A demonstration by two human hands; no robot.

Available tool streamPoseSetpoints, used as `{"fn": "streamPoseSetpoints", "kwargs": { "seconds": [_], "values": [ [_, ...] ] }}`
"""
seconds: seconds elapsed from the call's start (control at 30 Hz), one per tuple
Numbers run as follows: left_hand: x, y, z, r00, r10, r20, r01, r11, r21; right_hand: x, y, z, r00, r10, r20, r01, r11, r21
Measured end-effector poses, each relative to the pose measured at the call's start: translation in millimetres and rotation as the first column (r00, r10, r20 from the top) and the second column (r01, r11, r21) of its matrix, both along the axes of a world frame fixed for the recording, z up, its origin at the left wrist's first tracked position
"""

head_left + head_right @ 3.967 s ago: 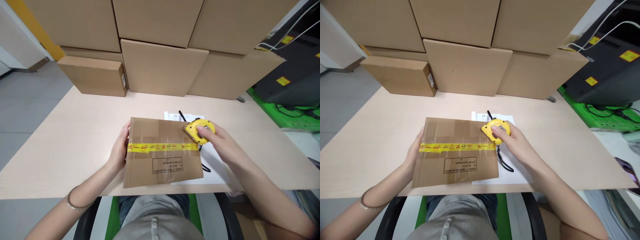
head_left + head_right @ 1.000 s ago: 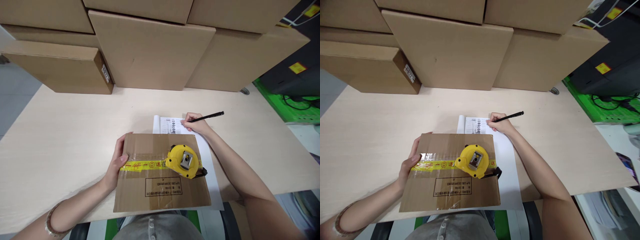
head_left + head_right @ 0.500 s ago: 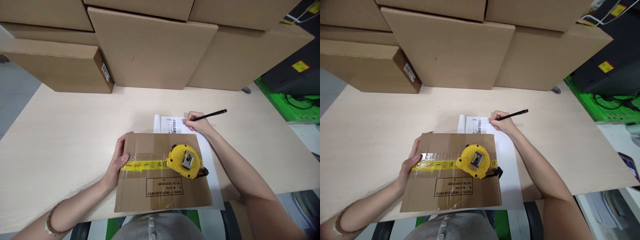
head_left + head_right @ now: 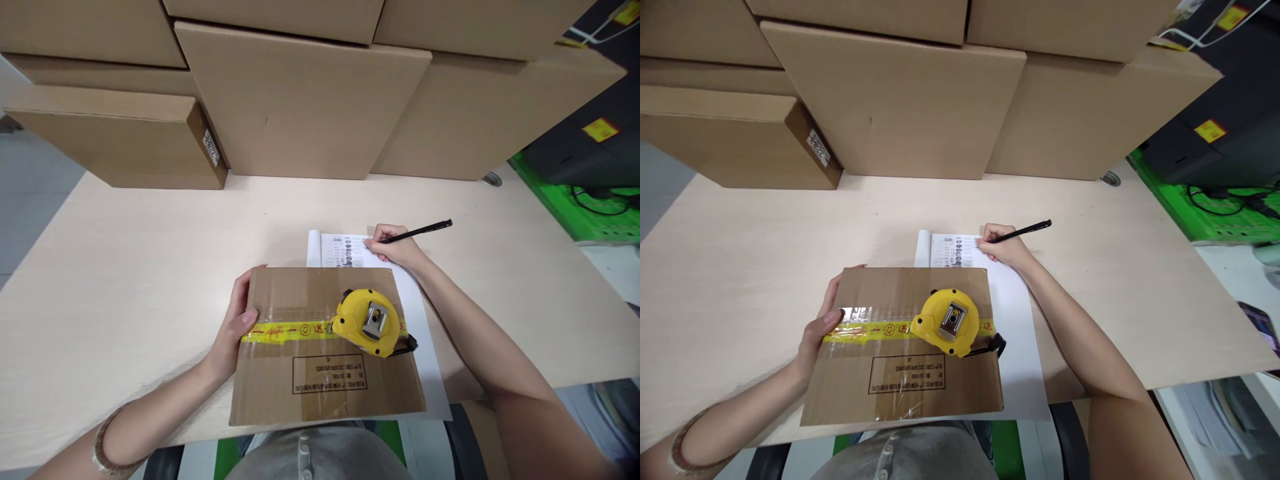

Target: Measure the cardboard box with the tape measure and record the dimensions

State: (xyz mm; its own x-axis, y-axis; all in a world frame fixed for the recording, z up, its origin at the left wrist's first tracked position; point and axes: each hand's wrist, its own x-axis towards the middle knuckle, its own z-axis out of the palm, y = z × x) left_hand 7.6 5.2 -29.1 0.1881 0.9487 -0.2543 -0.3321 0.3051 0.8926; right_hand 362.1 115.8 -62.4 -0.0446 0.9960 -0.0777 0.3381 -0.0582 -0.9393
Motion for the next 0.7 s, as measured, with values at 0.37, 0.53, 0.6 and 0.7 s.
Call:
{"fn": "streamPoseSetpoints", "kwargs": {
  "seconds": [0.37,0.53,0.6,0.7],
  "values": [
    [-1.9,-1.1,-2.6,1.0,-0.007,-0.007,0.007,1.0,0.01,4.2,1.7,-5.6,1.0,-0.008,0.017,0.008,1.0,0.013],
    [-1.5,0.2,-2.0,1.0,-0.013,-0.006,0.013,1.0,0.001,4.8,0.7,-6.6,0.999,-0.027,0.031,0.026,0.999,0.033],
    [-1.3,0.2,-1.1,1.0,-0.016,-0.005,0.016,1.0,-0.006,4.8,0.6,-6.5,0.999,-0.022,0.037,0.021,0.999,0.031],
    [-1.0,-0.7,1.1,1.0,-0.012,-0.004,0.012,1.0,-0.017,4.6,0.9,-5.9,0.999,-0.023,0.047,0.021,0.999,0.035]
  ]
}}
